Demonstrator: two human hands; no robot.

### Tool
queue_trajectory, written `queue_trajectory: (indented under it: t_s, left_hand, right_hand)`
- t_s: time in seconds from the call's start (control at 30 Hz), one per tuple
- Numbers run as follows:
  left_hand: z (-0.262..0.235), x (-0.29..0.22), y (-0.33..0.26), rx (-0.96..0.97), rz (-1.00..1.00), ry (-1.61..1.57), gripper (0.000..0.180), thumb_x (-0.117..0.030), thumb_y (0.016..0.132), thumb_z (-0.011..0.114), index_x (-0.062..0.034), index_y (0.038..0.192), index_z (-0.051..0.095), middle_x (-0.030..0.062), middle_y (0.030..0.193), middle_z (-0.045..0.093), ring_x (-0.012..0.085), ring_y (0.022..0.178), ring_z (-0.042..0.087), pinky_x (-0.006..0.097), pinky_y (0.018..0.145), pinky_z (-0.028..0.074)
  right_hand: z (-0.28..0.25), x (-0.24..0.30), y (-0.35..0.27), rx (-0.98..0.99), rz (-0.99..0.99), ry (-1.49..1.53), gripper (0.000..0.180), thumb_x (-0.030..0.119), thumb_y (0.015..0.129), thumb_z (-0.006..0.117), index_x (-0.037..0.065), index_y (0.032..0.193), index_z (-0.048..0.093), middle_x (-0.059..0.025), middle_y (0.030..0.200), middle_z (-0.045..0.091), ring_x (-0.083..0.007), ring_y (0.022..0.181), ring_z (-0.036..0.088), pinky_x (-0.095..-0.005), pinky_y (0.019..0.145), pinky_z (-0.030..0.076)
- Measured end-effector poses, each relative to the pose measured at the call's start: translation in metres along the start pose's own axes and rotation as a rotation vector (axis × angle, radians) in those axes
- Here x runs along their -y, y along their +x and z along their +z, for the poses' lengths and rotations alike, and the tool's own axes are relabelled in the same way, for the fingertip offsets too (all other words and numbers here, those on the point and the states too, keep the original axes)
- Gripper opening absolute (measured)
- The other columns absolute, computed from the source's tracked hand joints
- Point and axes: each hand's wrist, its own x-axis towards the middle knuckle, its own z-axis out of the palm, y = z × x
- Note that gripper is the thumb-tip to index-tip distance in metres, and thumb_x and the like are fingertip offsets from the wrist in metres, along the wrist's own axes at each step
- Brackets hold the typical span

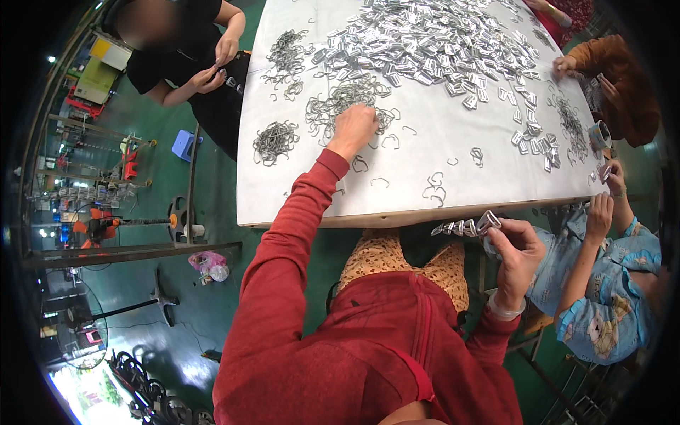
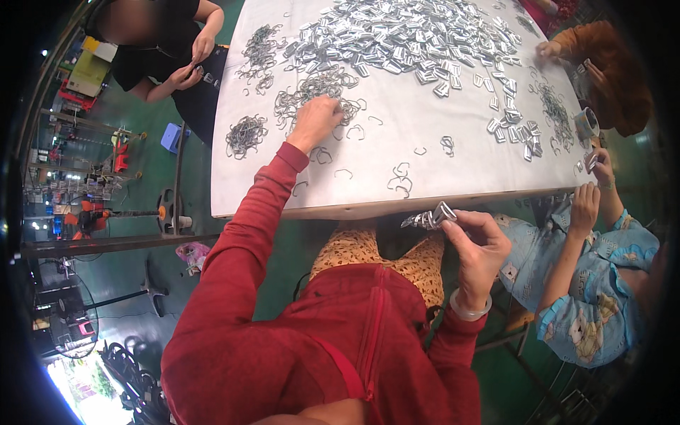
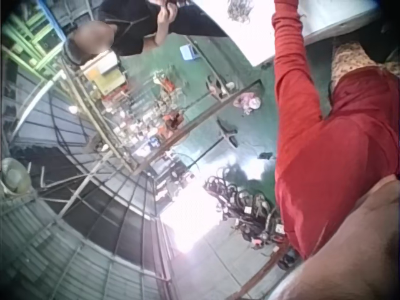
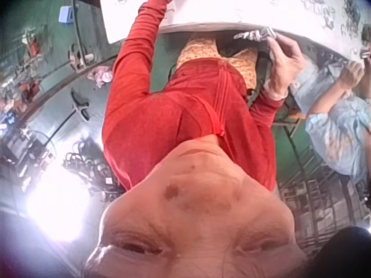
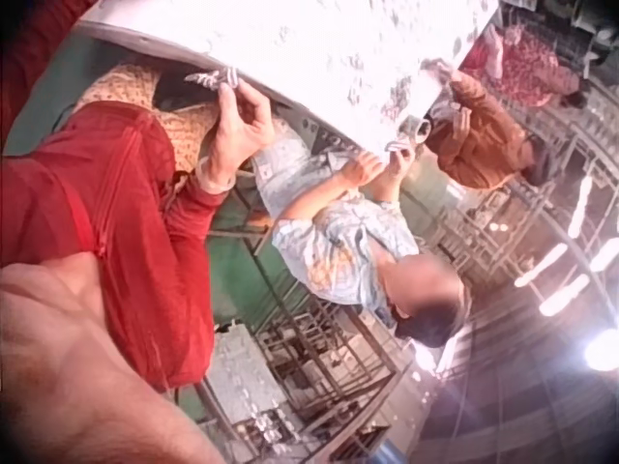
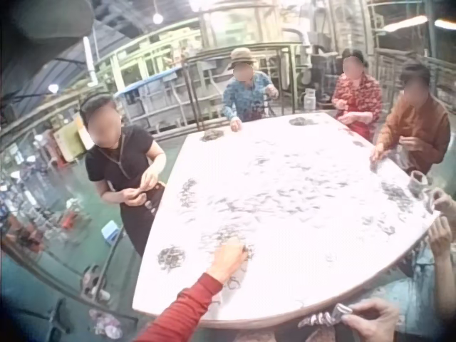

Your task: The person picks small metal hooks and rectangular metal pieces from a table and connects them by hand. They repeatedly form short chains and hang them on a nearby rack. Other people at the table perform similar assembly actions.

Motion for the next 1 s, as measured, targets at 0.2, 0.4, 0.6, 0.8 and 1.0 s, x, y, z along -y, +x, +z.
queue_trajectory:
  t_s: [0.2,0.4,0.6,0.8,1.0]
  left_hand:
    - [-0.030,-0.023,-0.012,-0.033,-0.112,-0.705,0.015,-0.015,0.081,0.066,-0.0009,0.083,0.064,0.0075,0.074,0.065,0.0157,0.064,0.059,0.027,0.057,0.047]
    - [-0.042,-0.106,-0.064,0.174,-0.049,-1.085,0.019,-0.009,0.086,0.061,0.0035,0.099,0.065,0.0070,0.077,0.065,0.0086,0.064,0.058,0.022,0.058,0.048]
    - [-0.061,-0.178,-0.120,0.283,-0.023,-1.327,0.013,-0.006,0.085,0.063,0.0036,0.094,0.064,0.0059,0.080,0.066,0.0097,0.070,0.062,0.023,0.063,0.051]
    - [-0.045,-0.195,-0.128,0.098,0.173,-1.179,0.011,-0.006,0.082,0.066,-0.0002,0.091,0.063,0.0092,0.102,0.059,0.0152,0.086,0.060,0.027,0.075,0.050]
    - [-0.033,-0.194,-0.130,-0.063,0.306,-0.981,0.011,-0.006,0.081,0.066,-0.0016,0.090,0.062,0.0094,0.098,0.061,0.0191,0.084,0.061,0.029,0.076,0.049]
  right_hand:
    - [-0.006,0.002,-0.007,0.027,0.002,0.008,0.016,-0.008,0.073,0.069,-0.003,0.087,0.066,-0.0055,0.081,0.067,-0.0094,0.073,0.061,-0.0210,0.069,0.047]
    - [-0.007,-0.005,-0.010,0.040,0.042,-0.050,0.014,-0.003,0.078,0.066,-0.005,0.092,0.067,-0.0057,0.082,0.068,-0.0087,0.074,0.061,-0.0204,0.069,0.047]
    - [-0.007,-0.026,-0.012,0.039,0.107,0.167,0.016,0.001,0.080,0.067,-0.003,0.095,0.067,-0.0052,0.081,0.068,-0.0079,0.072,0.061,-0.0187,0.064,0.046]
    - [-0.009,-0.038,-0.014,-0.010,0.085,0.195,0.016,0.001,0.079,0.067,-0.003,0.095,0.067,-0.0052,0.081,0.067,-0.0075,0.072,0.061,-0.0187,0.064,0.047]
    - [-0.004,-0.033,-0.014,-0.061,0.072,0.143,0.013,-0.003,0.078,0.067,-0.003,0.091,0.067,-0.0043,0.080,0.067,-0.0074,0.072,0.060,-0.0192,0.065,0.047]
